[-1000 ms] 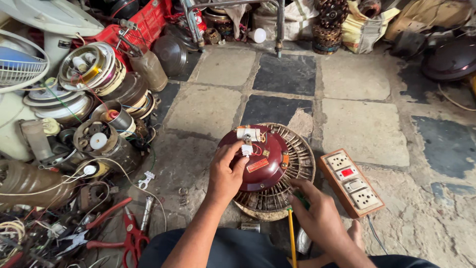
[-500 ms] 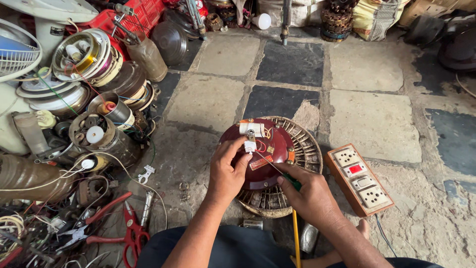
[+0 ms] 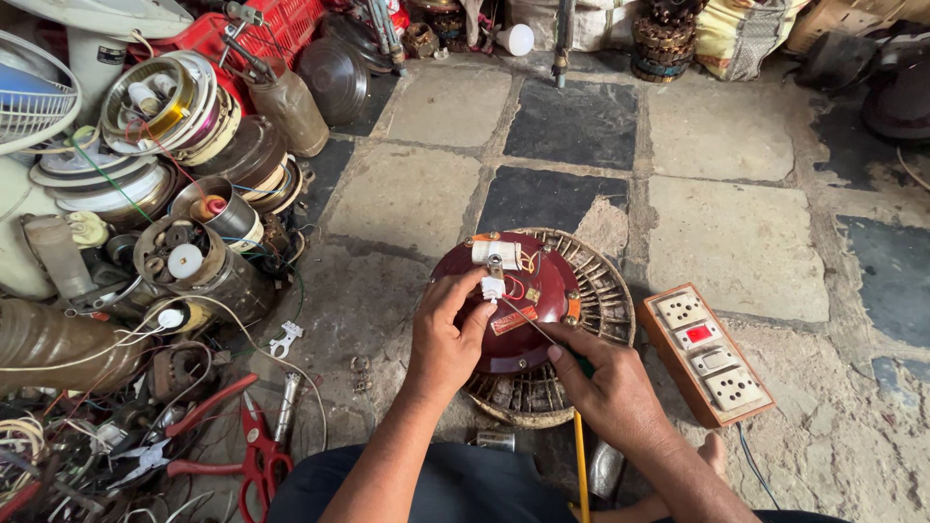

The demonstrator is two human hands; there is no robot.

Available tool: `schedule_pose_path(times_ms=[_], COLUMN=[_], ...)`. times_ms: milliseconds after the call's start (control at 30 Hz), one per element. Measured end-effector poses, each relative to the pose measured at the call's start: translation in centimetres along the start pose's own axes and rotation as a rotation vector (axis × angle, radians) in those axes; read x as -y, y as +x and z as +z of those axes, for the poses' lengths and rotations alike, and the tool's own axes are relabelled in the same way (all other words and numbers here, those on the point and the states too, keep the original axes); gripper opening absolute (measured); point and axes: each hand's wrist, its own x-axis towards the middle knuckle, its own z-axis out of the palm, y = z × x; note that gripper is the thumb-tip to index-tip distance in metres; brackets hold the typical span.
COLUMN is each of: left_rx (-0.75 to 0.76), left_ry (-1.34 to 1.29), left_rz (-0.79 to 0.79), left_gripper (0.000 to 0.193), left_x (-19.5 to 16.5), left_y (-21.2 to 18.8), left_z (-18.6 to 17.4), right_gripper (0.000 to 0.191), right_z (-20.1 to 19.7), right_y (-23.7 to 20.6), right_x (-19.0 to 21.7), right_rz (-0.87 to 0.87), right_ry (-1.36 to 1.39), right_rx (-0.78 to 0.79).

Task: The person sits on the floor and repairs a ceiling fan motor by connecting wires to a capacitor and tightening screws with a screwdriver. The person uses a power strip to test the connections.

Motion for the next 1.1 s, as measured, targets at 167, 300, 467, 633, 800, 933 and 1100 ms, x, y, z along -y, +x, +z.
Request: schedule_pose_path(times_ms=[167, 300, 467, 633, 800, 933, 1100], left_rx=[0.001, 0.001, 0.010, 0.011, 0.008, 0.020, 0.018], left_ry=[0.002, 0.005, -0.011, -0.018, -0.006, -0.007, -0.009], left_rz=[0.007, 0.011, 0.016, 0.008, 0.007, -0.013, 0.002], left_gripper=[0.039, 0.039, 0.039, 0.039, 0.040, 0.040, 0.039], left_x=[-0.2, -0.4, -0.4, -0.3, -0.2, -0.3, -0.2], left_y=[0.2, 0.3, 0.5, 0.4, 0.4, 0.4, 0.4], left_z=[-0.2, -0.4, -0.6, -0.5, -0.5, -0.6, -0.6], right_gripper=[0.035, 0.034, 0.035, 0.035, 0.035, 0.035, 0.035], right_z=[0.2, 0.5, 0.5, 0.6, 0.8, 0.8, 0.9], right_y=[0.1, 0.2, 0.1, 0.2, 0.3, 0.2, 0.3], right_x=[-0.5, -0.8, -0.8, -1.0, -1.2, -1.2, -1.4], right_rz=[0.042, -0.080, 0.018, -0.012, -0.047, 0.006, -0.007], right_ry=[0.043, 0.064, 0.042, 0.043, 0.053, 0.048, 0.062], right_rx=[-0.012, -0.041, -0.013, -0.023, -0.028, -0.002, -0.009])
